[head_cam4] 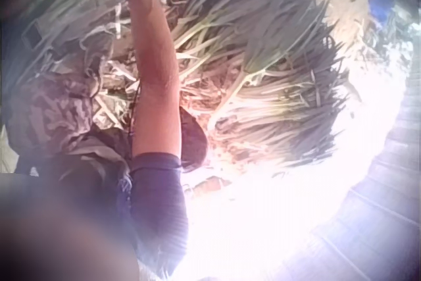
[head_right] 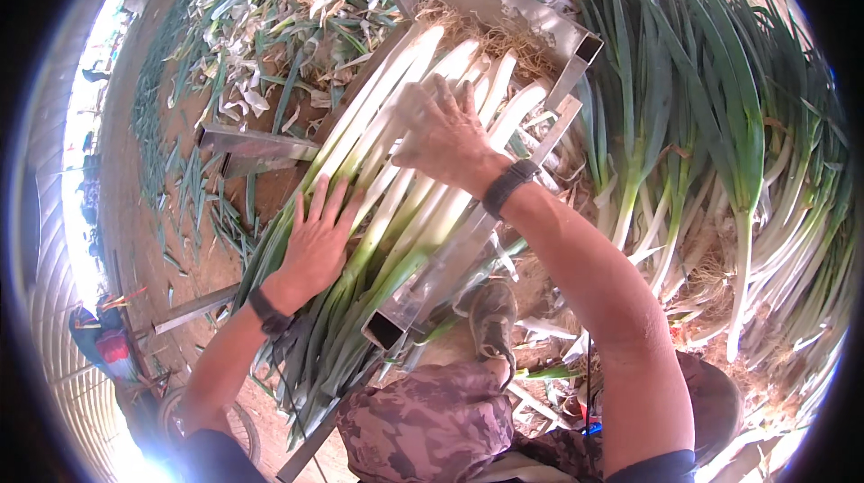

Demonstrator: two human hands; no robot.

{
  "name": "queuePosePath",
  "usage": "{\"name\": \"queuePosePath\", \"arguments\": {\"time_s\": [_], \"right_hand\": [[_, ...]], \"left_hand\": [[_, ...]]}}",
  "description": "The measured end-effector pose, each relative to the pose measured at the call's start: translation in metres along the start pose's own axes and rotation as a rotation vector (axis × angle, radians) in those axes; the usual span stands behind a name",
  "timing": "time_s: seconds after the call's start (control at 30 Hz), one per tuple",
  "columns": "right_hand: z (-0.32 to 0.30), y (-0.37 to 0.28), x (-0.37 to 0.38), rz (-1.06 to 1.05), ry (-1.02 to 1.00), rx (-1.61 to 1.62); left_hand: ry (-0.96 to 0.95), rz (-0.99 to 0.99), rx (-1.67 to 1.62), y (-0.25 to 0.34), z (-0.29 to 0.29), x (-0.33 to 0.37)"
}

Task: The person repeatedly picks up bunches of green onions, removes the root ends by hand, and places the trimmed onions into a metal rack. The process is continuous and repetitive, with the person handling multiple bunches in sequence.

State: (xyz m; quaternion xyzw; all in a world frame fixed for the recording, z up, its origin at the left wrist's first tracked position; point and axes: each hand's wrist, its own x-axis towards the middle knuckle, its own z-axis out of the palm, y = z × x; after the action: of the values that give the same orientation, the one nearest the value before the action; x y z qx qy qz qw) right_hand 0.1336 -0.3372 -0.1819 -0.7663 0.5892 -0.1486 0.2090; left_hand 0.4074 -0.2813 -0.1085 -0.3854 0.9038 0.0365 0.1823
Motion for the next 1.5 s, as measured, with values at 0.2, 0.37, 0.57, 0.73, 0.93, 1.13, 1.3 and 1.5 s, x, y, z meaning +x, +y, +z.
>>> {"name": "queuePosePath", "arguments": {"time_s": [0.2,0.37,0.57,0.73,0.93,1.13,1.3,1.5], "right_hand": [[-0.006,-0.002,0.008,0.021,-0.122,0.015],[-0.002,-0.007,0.013,0.029,-0.061,-0.033],[-0.018,-0.017,0.04,0.092,-0.144,-0.119],[-0.019,-0.018,0.067,0.092,-0.204,-0.315],[0.003,-0.001,0.069,0.099,-0.284,-0.237],[-0.005,0.01,-0.05,0.036,0.255,-0.056],[-0.03,0.069,-0.246,0.407,0.49,0.053],[-0.104,0.16,-0.51,1.071,0.743,-0.58]], "left_hand": [[-0.099,0.008,-0.277,-0.007,-0.016,-0.01],[0.041,-0.032,-0.141,0.016,0.019,0.006],[0.056,-0.039,-0.119,0.016,0.026,0.011],[0.029,-0.106,-0.264,0.041,0.023,0.019],[-0.03,-0.197,-0.182,0.048,0.042,0.023],[0.042,-0.166,0.031,0.026,0.071,0.031],[0.11,-0.083,0.163,0.005,0.089,0.034],[0.196,0.127,-0.184,-0.006,0.068,0.036]]}}
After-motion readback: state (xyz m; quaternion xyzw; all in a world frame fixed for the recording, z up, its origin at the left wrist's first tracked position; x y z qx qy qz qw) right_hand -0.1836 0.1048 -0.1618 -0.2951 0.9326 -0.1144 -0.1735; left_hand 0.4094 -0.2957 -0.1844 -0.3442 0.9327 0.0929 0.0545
